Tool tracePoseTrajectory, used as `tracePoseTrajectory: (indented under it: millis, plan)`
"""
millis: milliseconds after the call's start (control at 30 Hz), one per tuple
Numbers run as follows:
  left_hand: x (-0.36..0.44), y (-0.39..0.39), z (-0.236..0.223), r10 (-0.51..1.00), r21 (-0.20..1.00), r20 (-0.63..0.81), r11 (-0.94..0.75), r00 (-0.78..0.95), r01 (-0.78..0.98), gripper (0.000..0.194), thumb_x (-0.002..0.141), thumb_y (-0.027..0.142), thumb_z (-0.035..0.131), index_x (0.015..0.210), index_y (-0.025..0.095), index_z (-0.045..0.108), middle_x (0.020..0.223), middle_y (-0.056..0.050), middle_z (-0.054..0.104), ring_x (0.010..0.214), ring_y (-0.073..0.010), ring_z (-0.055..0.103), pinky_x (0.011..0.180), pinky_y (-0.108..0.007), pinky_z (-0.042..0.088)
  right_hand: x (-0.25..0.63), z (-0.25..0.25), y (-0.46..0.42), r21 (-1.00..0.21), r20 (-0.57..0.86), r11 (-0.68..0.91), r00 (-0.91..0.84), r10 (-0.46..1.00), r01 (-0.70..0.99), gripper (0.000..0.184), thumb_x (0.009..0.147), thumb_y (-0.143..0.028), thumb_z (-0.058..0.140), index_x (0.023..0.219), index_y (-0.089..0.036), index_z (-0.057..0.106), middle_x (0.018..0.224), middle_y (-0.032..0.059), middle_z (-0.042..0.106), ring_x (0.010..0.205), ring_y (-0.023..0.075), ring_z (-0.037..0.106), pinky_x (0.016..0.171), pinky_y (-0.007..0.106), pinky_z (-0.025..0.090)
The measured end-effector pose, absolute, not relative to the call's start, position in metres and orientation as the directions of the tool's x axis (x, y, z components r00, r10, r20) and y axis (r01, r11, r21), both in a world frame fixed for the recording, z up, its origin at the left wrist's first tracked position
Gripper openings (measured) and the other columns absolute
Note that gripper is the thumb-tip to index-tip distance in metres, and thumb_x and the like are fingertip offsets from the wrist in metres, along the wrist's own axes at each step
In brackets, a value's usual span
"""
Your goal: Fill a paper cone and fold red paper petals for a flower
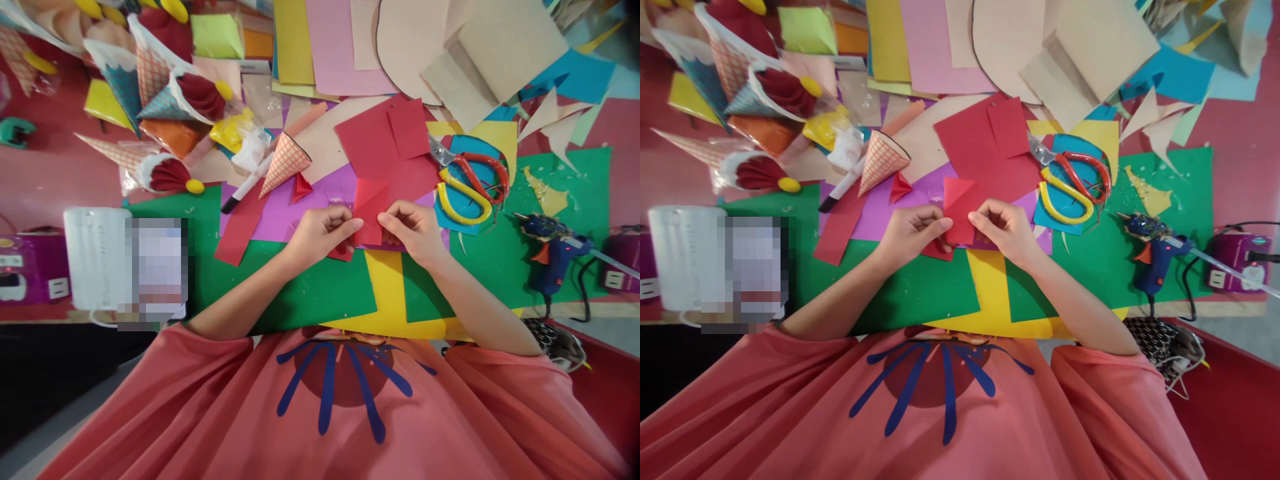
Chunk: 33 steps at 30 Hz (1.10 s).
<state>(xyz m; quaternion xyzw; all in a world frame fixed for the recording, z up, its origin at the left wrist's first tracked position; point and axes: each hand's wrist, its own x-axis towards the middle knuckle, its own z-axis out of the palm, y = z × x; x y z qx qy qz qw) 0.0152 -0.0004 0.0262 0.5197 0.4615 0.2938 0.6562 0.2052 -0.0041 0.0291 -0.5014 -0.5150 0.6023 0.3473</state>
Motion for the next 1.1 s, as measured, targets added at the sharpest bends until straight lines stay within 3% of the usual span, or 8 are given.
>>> tracePoseTrajectory:
  millis: [533,700,867,1100]
  plan:
    - [0.0147,0.0011,0.0263,0.822,0.94,-0.331,0.333,0.463,0.081,0.052,0.076,0.066,0.063,0.067,0.016,0.053,0.056,-0.001,0.067,0.045,-0.0109,0.065,0.044,-0.018,0.051,0.2058,0.0275,-0.0028,-0.976,-0.215,-0.215,-0.227,0.95,0.027,0.038,0.079,-0.05,0.07,0.064,-0.019,0.054,0.051,-0.0053,0.053,0.044,0.0053,0.045,0.043,0.021,0.033]
    - [0.0138,-0.0002,0.0285,0.838,0.952,-0.307,0.276,0.451,0.135,0.044,0.084,0.056,0.059,0.066,0.017,0.049,0.054,0.002,0.063,0.044,-0.007,0.06,0.044,-0.016,0.046,0.2067,0.0268,-0.0018,-0.977,-0.214,-0.21,-0.213,0.953,0.04,0.04,0.078,-0.053,0.069,0.064,-0.018,0.055,0.05,-0.0053,0.055,0.042,0.0046,0.047,0.041,0.019,0.034]
    - [0.0131,0.0001,0.0293,0.879,0.967,-0.188,0.088,0.439,0.237,0.04,0.09,0.046,0.052,0.063,0.019,0.042,0.05,0.007,0.049,0.042,-0.0031,0.044,0.042,-0.015,0.033,0.2057,0.028,-0.0013,-0.975,-0.223,-0.222,-0.236,0.946,0.03,0.04,0.08,-0.053,0.068,0.065,-0.018,0.057,0.051,-0.0047,0.058,0.043,0.0039,0.049,0.042,0.018,0.036]
    - [0.0126,-0.0007,0.0266,0.865,0.974,-0.123,0.012,0.486,0.226,0.031,0.09,0.032,0.047,0.064,0.019,0.04,0.051,0.006,0.047,0.045,-0.0041,0.041,0.045,-0.017,0.033,0.205,0.0301,-0.0013,-0.978,-0.205,-0.208,-0.216,0.955,0.011,0.038,0.079,-0.051,0.07,0.064,-0.018,0.056,0.049,-0.0061,0.056,0.042,0.0033,0.047,0.042,0.017,0.037]
